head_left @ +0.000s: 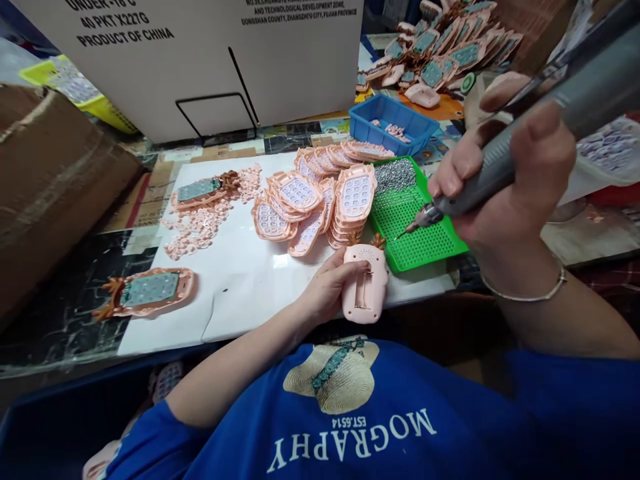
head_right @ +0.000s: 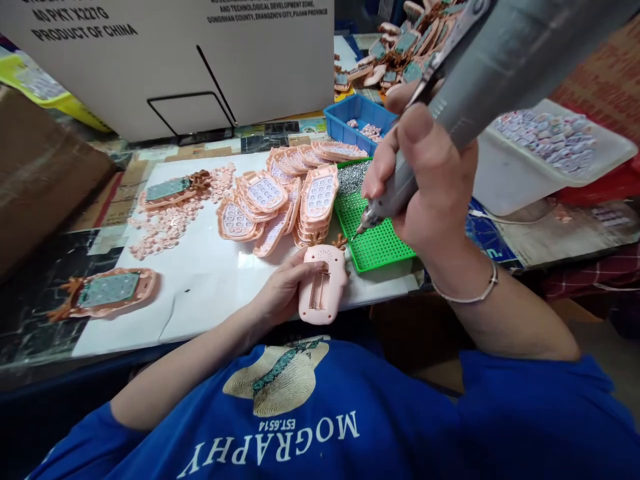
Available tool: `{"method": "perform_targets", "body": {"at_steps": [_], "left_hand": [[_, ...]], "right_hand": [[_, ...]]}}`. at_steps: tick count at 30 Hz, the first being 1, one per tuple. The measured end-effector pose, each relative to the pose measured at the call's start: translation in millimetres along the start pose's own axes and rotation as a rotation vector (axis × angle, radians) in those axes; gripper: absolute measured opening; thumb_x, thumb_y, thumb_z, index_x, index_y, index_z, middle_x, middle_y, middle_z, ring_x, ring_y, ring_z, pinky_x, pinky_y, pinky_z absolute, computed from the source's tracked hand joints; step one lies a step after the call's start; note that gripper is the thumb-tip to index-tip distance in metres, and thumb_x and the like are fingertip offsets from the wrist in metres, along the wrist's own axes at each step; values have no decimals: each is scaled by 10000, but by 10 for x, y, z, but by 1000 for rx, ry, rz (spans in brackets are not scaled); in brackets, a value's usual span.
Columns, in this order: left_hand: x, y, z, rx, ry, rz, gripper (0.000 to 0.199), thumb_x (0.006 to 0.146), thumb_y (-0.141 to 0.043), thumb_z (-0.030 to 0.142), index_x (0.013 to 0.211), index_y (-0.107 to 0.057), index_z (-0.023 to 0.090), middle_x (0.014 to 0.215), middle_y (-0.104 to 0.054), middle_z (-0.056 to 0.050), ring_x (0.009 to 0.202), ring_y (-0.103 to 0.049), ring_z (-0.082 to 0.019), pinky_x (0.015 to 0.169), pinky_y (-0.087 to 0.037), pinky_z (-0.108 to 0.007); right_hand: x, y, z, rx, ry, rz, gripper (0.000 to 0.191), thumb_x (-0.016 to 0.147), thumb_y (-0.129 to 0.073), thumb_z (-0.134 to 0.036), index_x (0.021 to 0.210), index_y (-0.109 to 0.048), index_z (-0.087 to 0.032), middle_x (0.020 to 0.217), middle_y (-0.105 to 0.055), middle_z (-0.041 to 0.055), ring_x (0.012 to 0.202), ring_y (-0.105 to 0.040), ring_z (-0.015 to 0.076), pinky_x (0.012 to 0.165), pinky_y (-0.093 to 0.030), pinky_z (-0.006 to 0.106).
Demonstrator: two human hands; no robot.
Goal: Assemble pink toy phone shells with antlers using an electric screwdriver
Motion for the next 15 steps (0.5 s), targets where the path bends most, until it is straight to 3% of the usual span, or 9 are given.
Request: {"method": "perform_targets", "body": {"at_steps": [6,15], "left_hand": [[1,-4,9,8,-27,-10,412,714,-751,227,1084,-585,151,914,-728,-64,764,-698,-198,726,-559,-326],[10,-1,-1,-22,-8,-4,396,702,-769,215,1059,-611,147,885,-728,-48,726,-676,-163,690,-562,-291]], "right_hand": [[-203,-228,34,292,79,-53,322,708,-789,-485,903,-638,-278,515,-450,-63,391,-382,150,388,-350,313],[-171,-259,257,387,64,-111,268,795,-762,-438,960,-685,-241,553,-529,-61,415,-456,134,410,-359,283]]}}
Point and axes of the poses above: each hand's wrist, its own x-axis towards the middle knuckle, its own y-axis out of the back of the hand, z = x × y, the point moved 6 cm from there along x, towards the middle knuckle
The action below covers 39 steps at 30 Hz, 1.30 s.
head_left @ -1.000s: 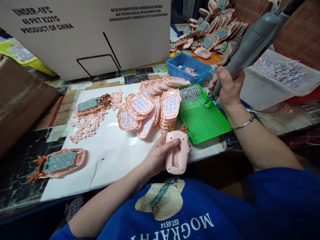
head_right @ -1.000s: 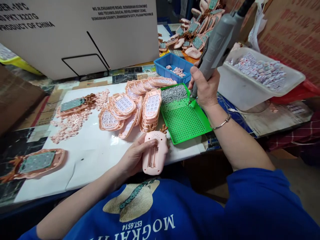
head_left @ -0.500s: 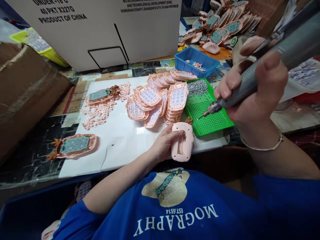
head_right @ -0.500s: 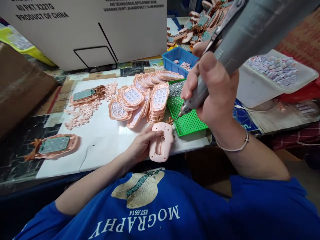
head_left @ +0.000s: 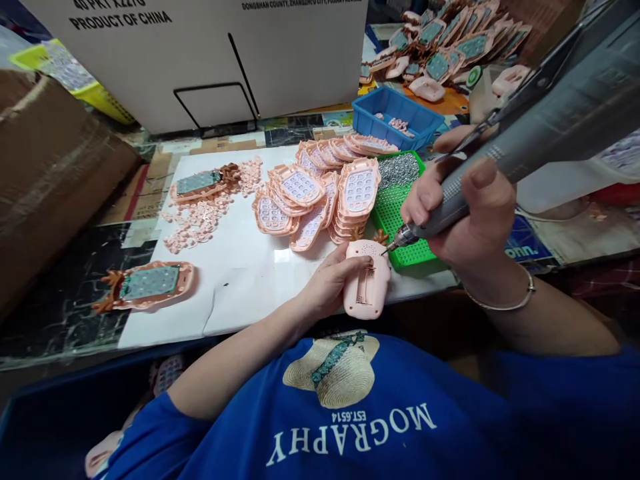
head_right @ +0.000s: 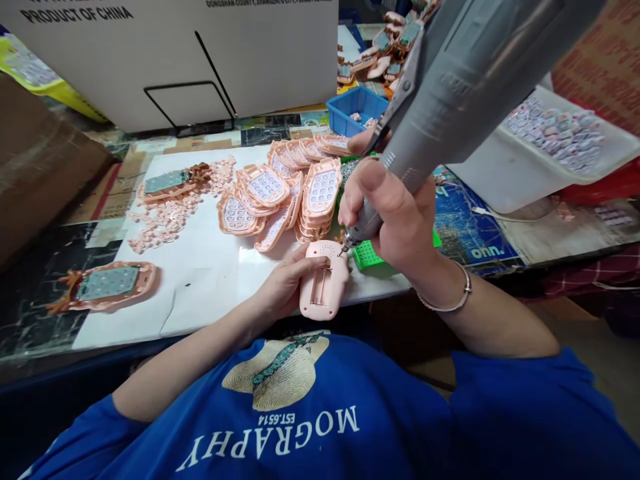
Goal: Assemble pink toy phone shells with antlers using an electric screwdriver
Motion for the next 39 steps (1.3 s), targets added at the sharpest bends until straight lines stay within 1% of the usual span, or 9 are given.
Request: {"method": "perform_targets", "body": {"at_steps": [6,10,13,16,20,26,31,35,39], "left_hand": [[-22,8,-20,11,-19,25,385,693,-787,233,1033,-626,154,860,-722,-32,708,-666,-154,668,-557,-279],[-43,13,-5,44,-40,61,378,671,-809,262,984,-623,160,831,-711,-14,691,-653,-144,653,-538,-259],[-57,15,6,54,-32,85,394,655,-819,270,981,-626,161,827,-710,-8,668,-642,-136,646,-532,-256],[-62,2,15,54,-22,84,417,655,-821,277,1005,-627,161,852,-720,-17,670,-650,-139,652,-539,-263],[-49,2,14,55,-4,82,462,667,-821,265,1067,-614,160,887,-719,-26,728,-672,-147,684,-556,-263],[-55,13,-17,61,52,47,460,714,-799,273,1108,-584,169,883,-715,-35,709,-686,-164,662,-570,-282],[-98,5,8,47,28,46,447,713,-796,251,1096,-581,172,906,-722,-33,718,-689,-160,657,-568,-265],[-107,-3,11,48,22,36,410,728,-787,239,1084,-593,175,900,-725,-29,725,-687,-157,663,-566,-260],[-100,9,8,48,19,43,390,728,-787,240,1070,-607,184,926,-731,-28,733,-690,-162,675,-567,-270]], "right_hand": [[-138,-94,88,32,-33,-64,193,766,-803,-347,852,-665,-244,549,-557,-58,397,-473,113,391,-375,249],[-199,-113,166,-16,-71,-68,214,767,-825,-370,841,-655,-263,581,-565,-65,430,-487,105,413,-403,236],[-164,-86,194,37,-73,-57,212,778,-816,-382,847,-665,-250,572,-542,-67,430,-483,93,408,-394,224],[-104,-74,196,29,-119,-123,291,780,-807,-443,943,-674,-243,589,-549,-59,437,-491,103,421,-418,248],[4,-22,87,-28,-119,-149,363,757,-807,-503,960,-646,-250,580,-565,-60,427,-496,120,421,-420,272],[300,262,-117,-198,108,-21,301,782,-775,-450,945,-655,-227,564,-540,-59,424,-499,121,408,-379,279],[626,843,-2,-427,353,229,449,678,-852,-578,810,-588,-239,507,-516,-78,384,-491,111,390,-347,280],[778,1227,225,-463,274,310,474,697,-798,-635,869,-520,-291,525,-515,-112,395,-410,108,433,-351,290],[761,1339,319,-497,155,285,391,751,-768,-559,909,-484,-341,635,-556,-107,499,-449,118,544,-389,302]]}}
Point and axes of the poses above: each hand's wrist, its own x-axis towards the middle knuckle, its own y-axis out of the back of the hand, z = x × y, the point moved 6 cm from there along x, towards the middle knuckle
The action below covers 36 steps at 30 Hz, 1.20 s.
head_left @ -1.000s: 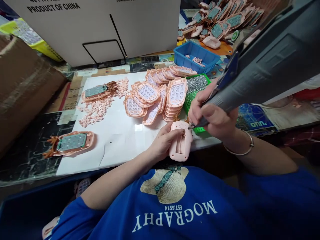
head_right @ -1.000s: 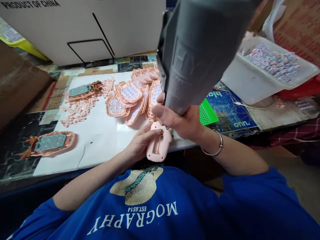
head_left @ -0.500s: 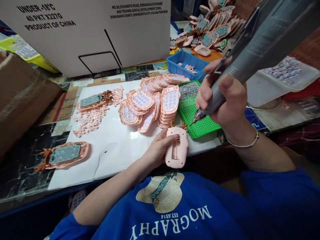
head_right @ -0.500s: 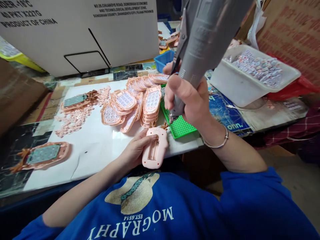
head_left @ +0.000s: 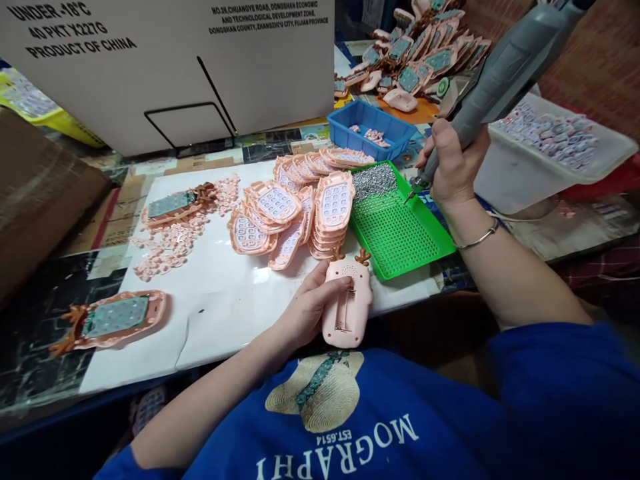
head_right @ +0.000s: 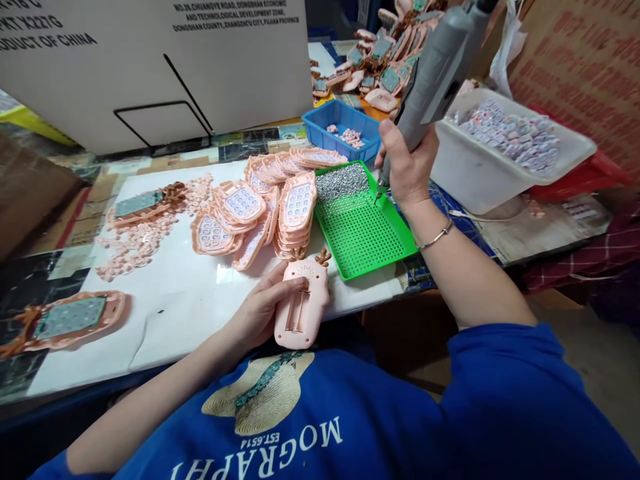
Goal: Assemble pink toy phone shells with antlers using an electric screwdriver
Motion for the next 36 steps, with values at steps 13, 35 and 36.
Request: {"method": "perform_targets", "body": {"at_steps": [13,35,36], "left_hand": [[17,-14,-6,-1,4,-45,447,729,-791,269,1113,-580,182,908,-731,-33,715,-697,-165,666,-571,-277],[32,11,-29,14,-5,-72,442,731,-778,292,1097,-553,189,895,-715,-41,735,-694,-173,714,-546,-296],[30,9,-29,17,-6,-75,435,735,-775,293,1094,-553,188,897,-715,-42,745,-694,-175,726,-543,-298]], "right_hand": [[-29,11,55,64,-9,0,329,762,-781,-540,905,-549,-355,609,-545,-111,515,-440,127,578,-351,336],[-27,-29,-40,37,-36,-24,317,771,-775,-510,890,-530,-349,612,-553,-106,531,-466,132,585,-358,324],[-21,-41,-93,43,-29,-27,314,775,-780,-504,891,-535,-346,622,-554,-105,527,-470,128,582,-362,320]]}}
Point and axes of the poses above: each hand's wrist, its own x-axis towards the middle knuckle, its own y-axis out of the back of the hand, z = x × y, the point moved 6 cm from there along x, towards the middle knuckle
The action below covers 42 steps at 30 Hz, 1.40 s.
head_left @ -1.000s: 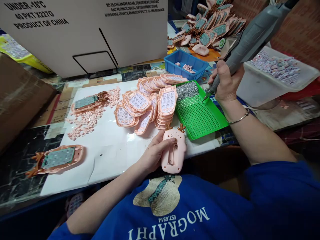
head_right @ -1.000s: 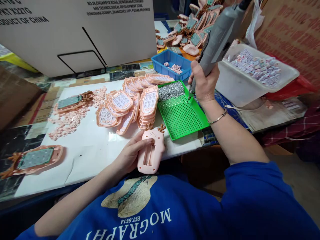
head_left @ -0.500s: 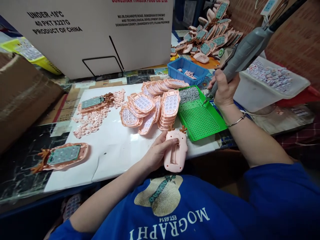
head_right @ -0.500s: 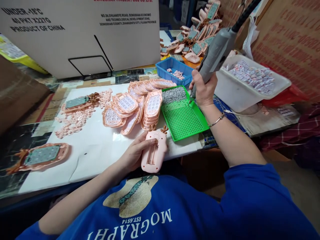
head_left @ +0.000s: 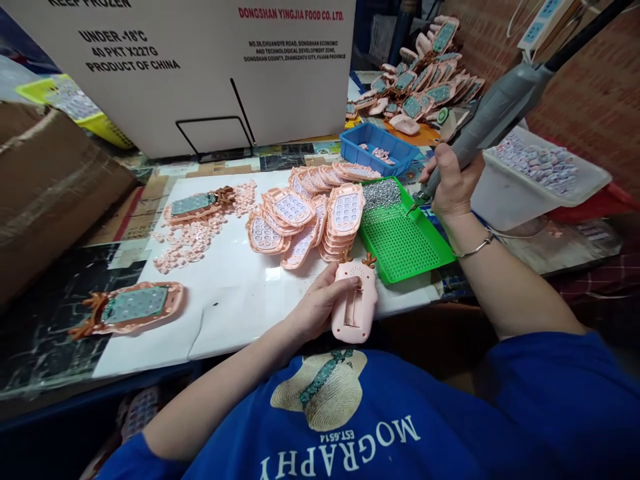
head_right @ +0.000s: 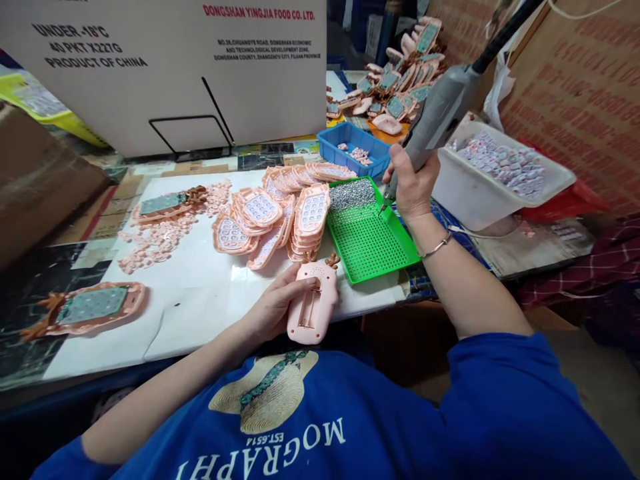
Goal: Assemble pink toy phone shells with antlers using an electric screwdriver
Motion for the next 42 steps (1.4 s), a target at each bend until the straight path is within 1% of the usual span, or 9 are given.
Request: {"method": "perform_targets", "body": {"at_steps": [4,7,13,16,24,31,36,40,42], "left_hand": [[-10,-16,5,11,-25,-7,413,731,-771,274,1082,-573,184,915,-710,-37,773,-676,-169,744,-527,-292],[-13,-24,-5,8,-34,-12,412,728,-773,263,1090,-594,179,943,-707,-40,796,-659,-167,754,-522,-293],[-8,-34,-25,-12,-55,-48,429,719,-779,254,1110,-615,185,1017,-709,-44,850,-657,-171,822,-511,-311],[-8,-37,-12,-10,-78,-48,434,720,-777,253,1118,-617,188,1050,-708,-41,898,-651,-177,858,-497,-313],[-7,-60,-10,11,-90,-92,440,746,-753,257,1150,-594,187,1051,-689,-34,917,-626,-170,873,-473,-305],[8,10,-41,47,-69,-32,352,745,-740,284,1052,-602,179,907,-670,-12,796,-605,-153,756,-472,-281],[0,24,-32,113,-52,9,365,756,-729,300,1062,-585,161,858,-659,-8,764,-601,-154,712,-468,-273],[-29,-24,-3,143,-52,-8,387,772,-732,304,1093,-581,149,931,-678,-28,808,-613,-151,748,-490,-270],[-61,-18,9,147,-43,6,390,771,-747,302,1099,-588,163,954,-681,-21,823,-621,-147,760,-498,-265]], "right_hand": [[-54,-123,-353,49,65,30,323,745,-797,-508,846,-549,-326,597,-535,-88,504,-483,136,528,-375,307],[-261,-315,-693,166,103,40,265,749,-767,-487,842,-621,-286,569,-515,-58,456,-471,141,452,-339,308],[-865,-825,-1074,427,-30,-209,273,776,-756,-478,920,-671,-262,573,-488,-52,409,-437,132,384,-326,300],[-1006,-947,-1061,417,-88,-257,270,775,-753,-486,921,-653,-281,569,-468,-56,406,-437,132,400,-347,295],[-1026,-1043,-872,358,-180,-231,312,703,-758,-553,884,-637,-330,519,-460,-61,387,-397,146,403,-323,308],[-1202,-1136,-761,444,-152,-384,298,760,-782,-471,889,-586,-288,557,-525,-80,387,-436,115,385,-365,261],[-1264,-1161,-648,468,-146,-395,339,738,-811,-504,839,-574,-283,565,-515,-86,394,-439,98,392,-385,247],[-1196,-1154,-750,559,-191,-451,299,786,-779,-458,964,-630,-269,575,-551,-75,420,-475,104,409,-388,245],[-1042,-1056,-839,562,-139,-427,320,790,-776,-463,989,-641,-252,572,-555,-70,415,-470,103,403,-374,252]]}}
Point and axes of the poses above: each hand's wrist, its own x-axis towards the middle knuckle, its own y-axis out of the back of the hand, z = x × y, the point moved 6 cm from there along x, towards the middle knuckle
